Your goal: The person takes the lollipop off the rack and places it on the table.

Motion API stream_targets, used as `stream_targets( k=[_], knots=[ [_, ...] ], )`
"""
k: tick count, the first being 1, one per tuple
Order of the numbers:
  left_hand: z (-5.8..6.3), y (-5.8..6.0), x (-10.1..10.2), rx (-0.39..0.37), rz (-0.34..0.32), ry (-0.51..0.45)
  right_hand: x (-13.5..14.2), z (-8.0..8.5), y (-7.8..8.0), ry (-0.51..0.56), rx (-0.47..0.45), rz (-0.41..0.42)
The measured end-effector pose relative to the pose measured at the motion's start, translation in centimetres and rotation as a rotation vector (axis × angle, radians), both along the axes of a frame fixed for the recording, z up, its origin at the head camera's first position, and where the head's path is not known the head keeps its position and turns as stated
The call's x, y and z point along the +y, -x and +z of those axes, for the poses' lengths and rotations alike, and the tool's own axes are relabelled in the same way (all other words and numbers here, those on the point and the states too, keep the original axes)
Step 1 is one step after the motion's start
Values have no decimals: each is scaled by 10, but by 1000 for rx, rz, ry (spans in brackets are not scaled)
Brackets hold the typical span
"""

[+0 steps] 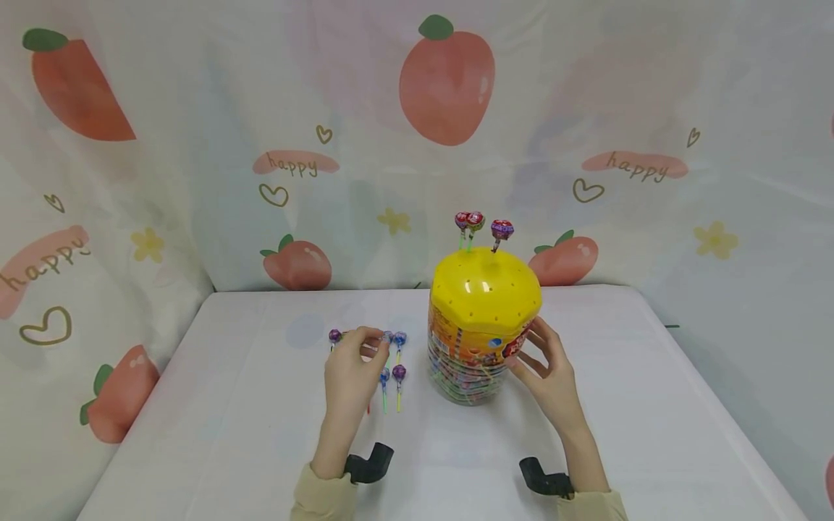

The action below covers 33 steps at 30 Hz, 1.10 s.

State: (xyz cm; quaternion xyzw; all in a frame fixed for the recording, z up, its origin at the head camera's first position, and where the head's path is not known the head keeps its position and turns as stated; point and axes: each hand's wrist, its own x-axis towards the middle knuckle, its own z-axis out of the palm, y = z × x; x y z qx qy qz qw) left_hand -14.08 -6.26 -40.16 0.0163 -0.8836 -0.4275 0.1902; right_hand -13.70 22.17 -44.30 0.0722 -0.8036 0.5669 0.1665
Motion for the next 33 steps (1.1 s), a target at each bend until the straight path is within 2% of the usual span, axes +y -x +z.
stream_targets(
  k=[7, 14, 23, 33],
  knots=[
    [25, 6, 16, 65, -49, -51, 0, 1, -1, 1, -7, 3],
    [51, 11, 33, 166, -147, -101, 0, 1, -1, -2, -6, -4],
    [74, 21, 60, 293, -247, -171, 0, 1, -1, 5, -10, 1],
    [97, 32, 86, 263, -307, -132, -1, 1, -2, 9, -21, -3]
  ],
)
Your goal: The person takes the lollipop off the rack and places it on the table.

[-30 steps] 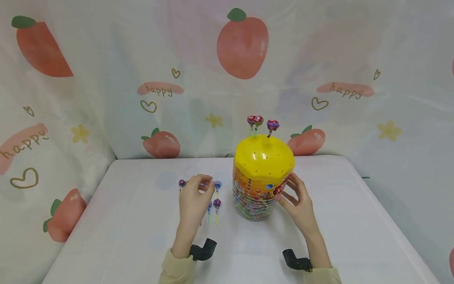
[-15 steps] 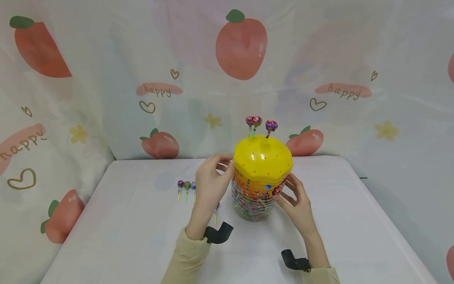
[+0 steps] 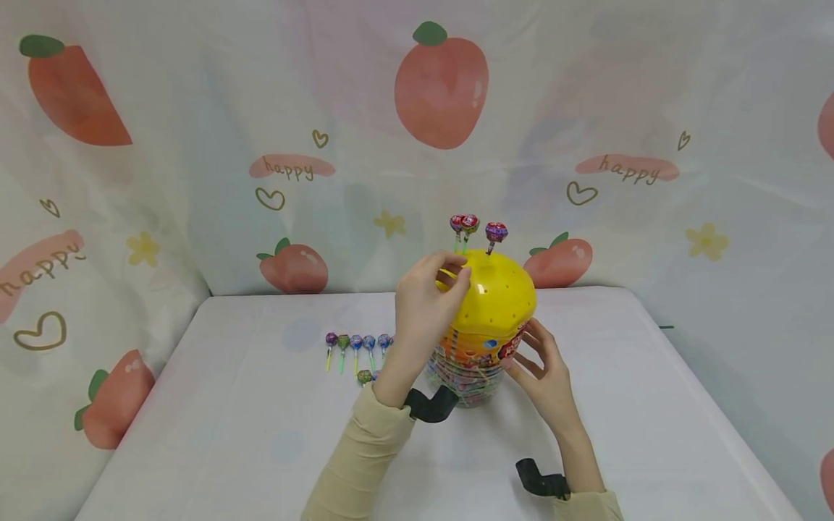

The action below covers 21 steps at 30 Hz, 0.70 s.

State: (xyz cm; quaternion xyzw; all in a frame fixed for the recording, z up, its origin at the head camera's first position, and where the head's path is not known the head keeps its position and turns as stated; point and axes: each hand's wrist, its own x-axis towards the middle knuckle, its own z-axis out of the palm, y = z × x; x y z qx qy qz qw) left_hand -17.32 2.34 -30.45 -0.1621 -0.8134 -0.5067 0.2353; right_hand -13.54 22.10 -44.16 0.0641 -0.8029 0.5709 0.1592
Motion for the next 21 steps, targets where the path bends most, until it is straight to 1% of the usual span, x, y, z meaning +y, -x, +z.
stream_targets(
  k=[4, 10, 16, 21],
  knots=[
    [4, 9, 10, 35, -8, 17, 1, -1, 0, -3, 0, 3],
    [6, 19, 21, 77, -16, 22, 1, -2, 0, -9, 7, 7],
    [8, 24, 26, 97, -15, 42, 1, -1, 1, -13, 4, 5],
    [9, 25, 29, 89, -5, 69, 1, -1, 0, -13, -3, 5]
  ],
)
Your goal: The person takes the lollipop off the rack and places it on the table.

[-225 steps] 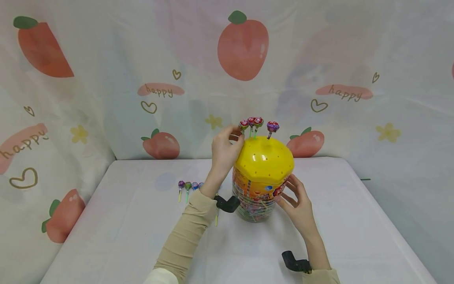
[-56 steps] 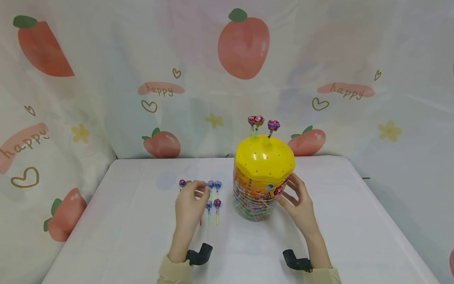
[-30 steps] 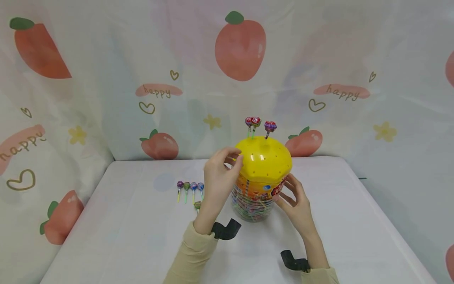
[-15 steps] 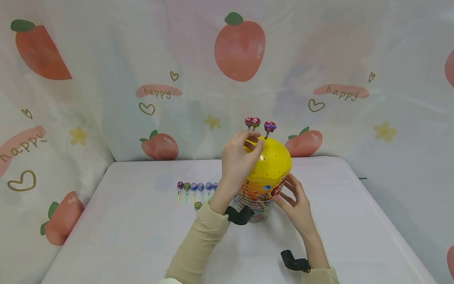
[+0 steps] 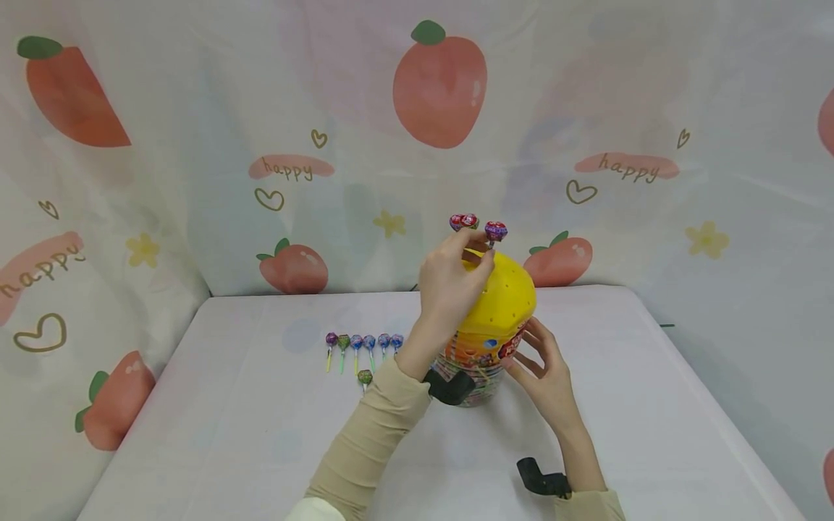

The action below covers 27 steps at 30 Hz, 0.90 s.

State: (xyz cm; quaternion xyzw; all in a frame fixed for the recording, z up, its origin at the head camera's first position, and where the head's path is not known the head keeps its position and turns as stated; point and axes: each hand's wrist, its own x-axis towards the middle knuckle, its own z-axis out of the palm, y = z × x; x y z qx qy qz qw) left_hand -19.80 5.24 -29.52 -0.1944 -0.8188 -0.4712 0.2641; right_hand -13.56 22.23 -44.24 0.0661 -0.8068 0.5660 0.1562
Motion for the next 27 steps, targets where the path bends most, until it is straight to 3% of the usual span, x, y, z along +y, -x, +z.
stream_targets(
  k=[8, 18, 27],
  knots=[
    [0, 1, 2, 5, 4, 12, 0, 0, 0, 4, -2, -3],
    [5, -1, 2, 36, -8, -47, 0, 0, 0, -2, -12, -7],
    [7, -12, -9, 37, -68, -131, -1, -1, 1, -7, -12, -13]
  ],
)
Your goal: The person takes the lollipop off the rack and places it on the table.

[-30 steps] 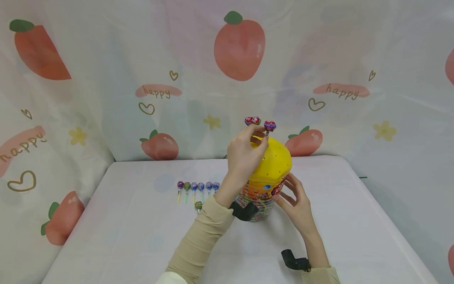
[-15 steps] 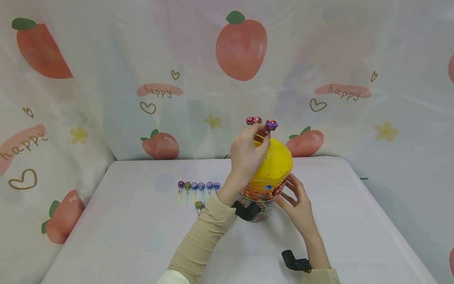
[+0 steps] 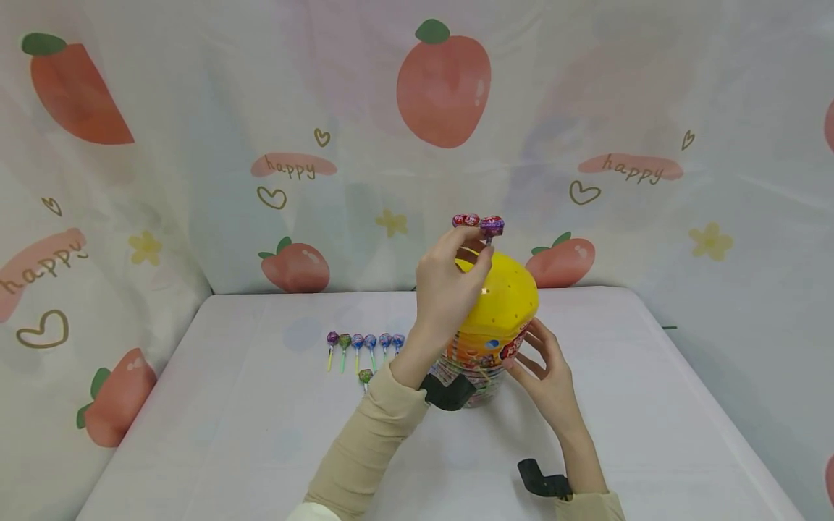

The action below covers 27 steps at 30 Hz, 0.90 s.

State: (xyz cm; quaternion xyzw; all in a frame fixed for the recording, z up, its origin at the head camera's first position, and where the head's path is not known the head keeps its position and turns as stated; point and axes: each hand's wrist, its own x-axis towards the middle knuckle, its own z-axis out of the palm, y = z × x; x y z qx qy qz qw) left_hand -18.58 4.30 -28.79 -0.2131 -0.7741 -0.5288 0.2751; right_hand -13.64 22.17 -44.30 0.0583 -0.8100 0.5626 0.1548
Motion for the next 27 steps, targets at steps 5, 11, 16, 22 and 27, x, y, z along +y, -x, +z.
stream_targets(
  k=[5, 11, 16, 22, 27],
  knots=[
    [-2, -12, -11, -33, -48, -46, 0, 1, -1, -4, -1, -5],
    [-10, -25, -28, -76, -44, -79, -1, 1, -1, -3, -3, -5],
    [-23, -31, -39, -84, -24, -65, -1, 1, -1, 3, 11, 0],
    [-43, -34, -51, -86, 3, -57, -1, 1, -1, 12, 22, 10],
    [-58, -35, -62, -133, 33, -51, -1, 1, 0, 15, 32, 14]
  ],
)
